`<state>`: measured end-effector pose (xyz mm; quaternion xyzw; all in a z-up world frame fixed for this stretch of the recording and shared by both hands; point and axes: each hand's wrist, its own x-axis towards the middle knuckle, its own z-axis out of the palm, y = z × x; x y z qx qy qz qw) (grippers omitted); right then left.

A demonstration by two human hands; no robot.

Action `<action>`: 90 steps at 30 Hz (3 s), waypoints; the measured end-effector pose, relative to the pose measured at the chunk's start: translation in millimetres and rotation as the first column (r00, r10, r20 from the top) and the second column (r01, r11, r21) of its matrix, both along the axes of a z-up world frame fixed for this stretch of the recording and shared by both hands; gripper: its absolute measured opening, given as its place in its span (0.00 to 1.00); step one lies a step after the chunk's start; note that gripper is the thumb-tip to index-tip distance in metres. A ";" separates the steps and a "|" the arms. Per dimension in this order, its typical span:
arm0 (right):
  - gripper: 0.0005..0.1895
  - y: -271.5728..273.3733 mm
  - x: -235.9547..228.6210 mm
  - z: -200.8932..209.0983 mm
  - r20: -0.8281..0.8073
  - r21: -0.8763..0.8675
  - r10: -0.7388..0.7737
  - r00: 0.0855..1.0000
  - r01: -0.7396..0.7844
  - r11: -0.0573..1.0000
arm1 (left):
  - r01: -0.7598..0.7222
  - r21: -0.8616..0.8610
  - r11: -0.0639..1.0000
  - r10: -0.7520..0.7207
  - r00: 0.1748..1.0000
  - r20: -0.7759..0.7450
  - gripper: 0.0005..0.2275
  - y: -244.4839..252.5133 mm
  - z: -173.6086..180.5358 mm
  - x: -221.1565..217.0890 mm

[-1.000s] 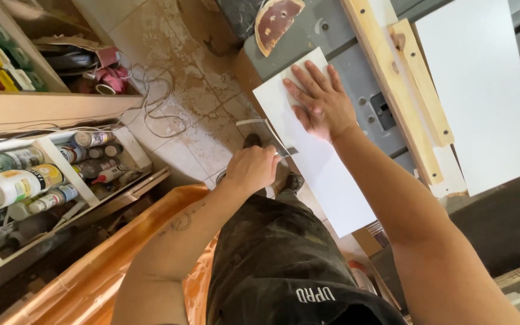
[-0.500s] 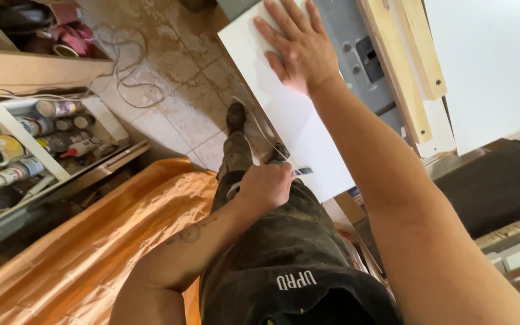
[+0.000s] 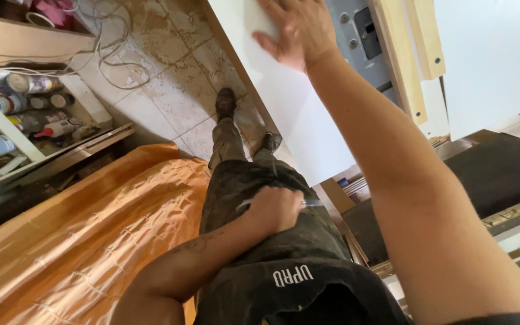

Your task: Trimming excess edge banding from melamine boards using a utility knife and smoothing the edges with a sanding block.

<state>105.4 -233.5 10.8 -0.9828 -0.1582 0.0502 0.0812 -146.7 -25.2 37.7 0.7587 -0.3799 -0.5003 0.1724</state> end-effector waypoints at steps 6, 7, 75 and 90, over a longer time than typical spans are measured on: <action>0.51 11.0 -86.6 31.6 -0.332 0.015 0.202 0.921 -0.209 0.978 | -0.243 0.218 0.945 0.249 0.969 0.001 0.15 57.5 27.4 51.2; 0.51 8.3 -111.3 22.4 -0.332 0.011 0.201 0.922 -0.209 0.978 | -0.243 0.215 0.946 0.248 0.969 0.002 0.15 70.5 23.2 51.2; 0.43 -27.3 -257.4 -6.9 -0.190 0.166 -0.191 0.963 0.224 0.960 | -0.022 0.259 0.966 -0.123 0.839 0.530 0.13 -13.4 -40.9 -51.6; 0.43 -26.6 -256.0 4.4 -0.255 0.168 -0.198 0.946 0.245 0.955 | 0.160 0.130 0.979 -0.199 0.897 0.395 0.15 26.3 -84.8 -29.0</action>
